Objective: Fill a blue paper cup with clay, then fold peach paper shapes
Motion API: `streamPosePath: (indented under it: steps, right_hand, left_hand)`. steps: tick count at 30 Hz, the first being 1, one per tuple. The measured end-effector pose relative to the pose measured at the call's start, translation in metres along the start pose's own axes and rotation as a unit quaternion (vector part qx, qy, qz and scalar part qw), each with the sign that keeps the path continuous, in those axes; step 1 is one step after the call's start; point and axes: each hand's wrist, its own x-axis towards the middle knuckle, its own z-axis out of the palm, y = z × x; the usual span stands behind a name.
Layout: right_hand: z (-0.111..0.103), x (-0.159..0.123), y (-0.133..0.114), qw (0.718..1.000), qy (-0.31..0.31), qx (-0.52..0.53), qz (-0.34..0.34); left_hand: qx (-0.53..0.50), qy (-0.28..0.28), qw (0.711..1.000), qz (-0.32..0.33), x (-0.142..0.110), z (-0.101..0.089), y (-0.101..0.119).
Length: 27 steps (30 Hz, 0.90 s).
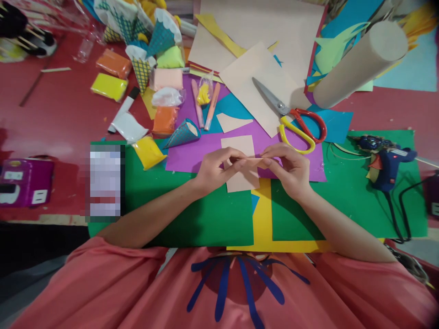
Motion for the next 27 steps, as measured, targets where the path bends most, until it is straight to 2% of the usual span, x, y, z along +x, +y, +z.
streamPosePath:
  steps: [8, 15, 22, 27]
  right_hand:
    - [0.0009, 0.0017, -0.0032, 1.0, -0.016, -0.007, 0.01]
    - [0.0003, 0.0005, -0.0028, 1.0, -0.011, -0.026, 0.002]
    - [0.0, -0.0007, -0.0013, 1.0, -0.017, -0.017, -0.001]
    - [0.0009, 0.0009, -0.0027, 0.999, -0.043, -0.004, 0.005]
  left_hand:
    - [0.012, 0.0, 0.999, 0.036, -0.0017, 0.0001, 0.0006]
    - [-0.007, -0.038, 0.999, -0.021, -0.0016, -0.0018, 0.0006]
    - [-0.037, -0.007, 0.999, -0.018, -0.0003, 0.0, -0.0009]
    - [-0.035, -0.009, 0.999, -0.035, -0.001, -0.0002, -0.0002]
